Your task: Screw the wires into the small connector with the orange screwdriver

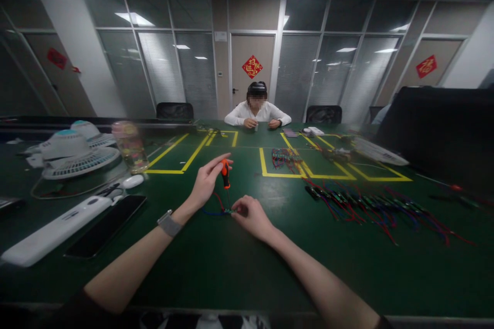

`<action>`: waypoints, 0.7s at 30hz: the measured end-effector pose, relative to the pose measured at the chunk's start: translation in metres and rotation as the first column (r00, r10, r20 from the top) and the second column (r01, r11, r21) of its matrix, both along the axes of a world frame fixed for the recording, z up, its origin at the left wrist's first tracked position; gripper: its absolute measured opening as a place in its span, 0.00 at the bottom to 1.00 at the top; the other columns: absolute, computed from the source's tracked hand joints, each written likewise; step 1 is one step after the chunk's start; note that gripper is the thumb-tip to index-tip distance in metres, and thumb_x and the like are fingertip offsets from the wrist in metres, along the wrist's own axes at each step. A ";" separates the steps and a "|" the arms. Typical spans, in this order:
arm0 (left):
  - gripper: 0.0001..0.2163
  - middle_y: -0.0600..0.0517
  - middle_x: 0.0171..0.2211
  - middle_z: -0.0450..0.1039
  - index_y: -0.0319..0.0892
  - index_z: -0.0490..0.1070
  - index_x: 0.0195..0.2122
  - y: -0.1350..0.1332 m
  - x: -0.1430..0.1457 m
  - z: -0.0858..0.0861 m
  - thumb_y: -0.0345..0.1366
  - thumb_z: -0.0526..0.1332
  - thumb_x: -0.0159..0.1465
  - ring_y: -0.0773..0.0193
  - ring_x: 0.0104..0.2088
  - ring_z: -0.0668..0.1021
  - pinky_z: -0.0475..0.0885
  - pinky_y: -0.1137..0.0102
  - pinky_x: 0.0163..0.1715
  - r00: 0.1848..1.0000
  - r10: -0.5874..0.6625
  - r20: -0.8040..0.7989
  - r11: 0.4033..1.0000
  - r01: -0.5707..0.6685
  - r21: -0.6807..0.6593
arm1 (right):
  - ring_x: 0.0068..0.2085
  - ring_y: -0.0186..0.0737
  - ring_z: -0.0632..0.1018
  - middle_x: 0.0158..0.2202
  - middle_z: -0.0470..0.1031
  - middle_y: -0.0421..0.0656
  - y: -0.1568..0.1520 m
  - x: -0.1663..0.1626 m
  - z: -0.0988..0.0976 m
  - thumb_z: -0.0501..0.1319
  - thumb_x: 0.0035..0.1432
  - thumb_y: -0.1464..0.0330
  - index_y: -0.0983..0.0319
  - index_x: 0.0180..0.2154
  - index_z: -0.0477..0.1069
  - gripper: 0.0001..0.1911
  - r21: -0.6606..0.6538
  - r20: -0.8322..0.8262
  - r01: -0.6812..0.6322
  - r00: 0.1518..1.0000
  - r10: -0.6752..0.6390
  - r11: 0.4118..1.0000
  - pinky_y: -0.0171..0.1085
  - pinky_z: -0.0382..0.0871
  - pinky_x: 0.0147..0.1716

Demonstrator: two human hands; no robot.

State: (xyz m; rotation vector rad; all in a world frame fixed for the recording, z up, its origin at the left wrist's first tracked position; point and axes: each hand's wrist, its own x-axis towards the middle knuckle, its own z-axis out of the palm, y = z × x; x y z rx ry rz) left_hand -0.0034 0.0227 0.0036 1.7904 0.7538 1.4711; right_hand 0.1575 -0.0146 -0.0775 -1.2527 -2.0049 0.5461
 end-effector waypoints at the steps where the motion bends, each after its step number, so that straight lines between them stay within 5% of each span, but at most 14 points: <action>1: 0.16 0.48 0.42 0.74 0.42 0.69 0.51 0.000 0.000 0.000 0.37 0.51 0.64 0.64 0.40 0.76 0.68 0.69 0.43 1.000 -0.001 0.006 1.000 0.001 -0.004 | 0.30 0.35 0.70 0.29 0.69 0.41 0.000 0.000 0.000 0.62 0.50 0.71 0.63 0.33 0.73 0.05 0.004 0.000 0.000 1.000 0.000 1.000 0.34 0.63 0.31; 21: 0.16 0.48 0.38 0.74 0.38 0.69 0.49 -0.007 0.001 0.000 0.37 0.52 0.64 0.66 0.34 0.76 0.70 0.71 0.38 0.999 0.013 0.046 1.000 -0.013 -0.002 | 0.28 0.33 0.69 0.27 0.68 0.39 0.001 -0.001 0.001 0.62 0.49 0.72 0.63 0.32 0.73 0.05 0.014 -0.018 -0.002 1.000 0.002 1.000 0.32 0.62 0.29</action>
